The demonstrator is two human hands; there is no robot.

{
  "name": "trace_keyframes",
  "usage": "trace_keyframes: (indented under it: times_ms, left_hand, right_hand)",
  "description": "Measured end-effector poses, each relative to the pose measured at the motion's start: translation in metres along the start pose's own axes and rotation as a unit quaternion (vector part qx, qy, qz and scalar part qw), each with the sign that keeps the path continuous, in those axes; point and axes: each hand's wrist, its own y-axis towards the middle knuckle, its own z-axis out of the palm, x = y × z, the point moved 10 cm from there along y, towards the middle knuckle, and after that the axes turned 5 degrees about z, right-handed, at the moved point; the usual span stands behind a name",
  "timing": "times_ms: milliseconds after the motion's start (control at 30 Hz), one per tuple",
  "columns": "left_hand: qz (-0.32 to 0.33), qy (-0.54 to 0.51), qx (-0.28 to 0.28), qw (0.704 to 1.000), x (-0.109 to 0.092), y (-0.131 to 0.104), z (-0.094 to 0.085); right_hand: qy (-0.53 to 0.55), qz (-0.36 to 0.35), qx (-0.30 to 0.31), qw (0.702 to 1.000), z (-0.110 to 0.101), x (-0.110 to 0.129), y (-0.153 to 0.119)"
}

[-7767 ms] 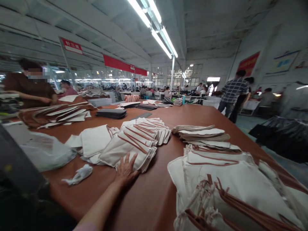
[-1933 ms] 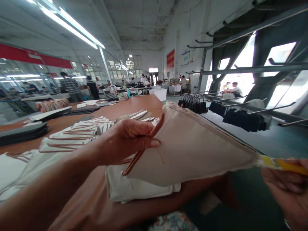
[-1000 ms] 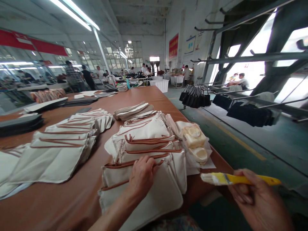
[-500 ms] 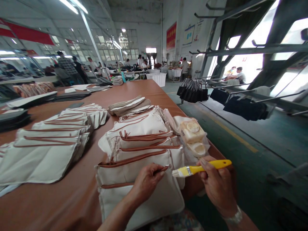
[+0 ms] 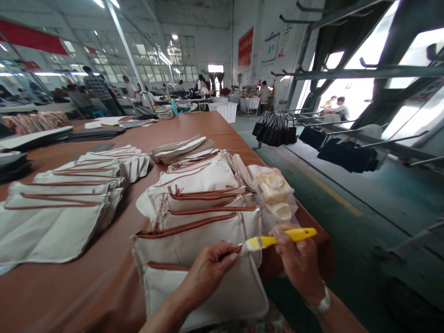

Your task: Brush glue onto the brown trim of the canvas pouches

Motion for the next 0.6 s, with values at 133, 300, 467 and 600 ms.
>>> trace_keyframes:
  times_ms: [133,300,467,600]
  left_hand:
    - [0.044,0.122,-0.057,0.99,-0.01,-0.01,-0.003]
    - [0.142,0.28,-0.133,0.94,-0.027,-0.024,0.0]
    - [0.208,0.329,-0.167,0.906,-0.039,-0.032,0.008]
    - [0.256,0.378,-0.184,0.87,-0.048,-0.039,0.014]
  right_hand:
    - [-0.012,0.006,-0.038,0.999,-0.015,-0.003,0.002]
    - [-0.006,-0.061,0.003,0.998,-0.018,0.028,-0.006]
    - [-0.095,-0.217,0.136,0.962,0.011,0.075,-0.028]
    - [-0.134,-0.234,0.111,0.957,0.001,0.086,-0.029]
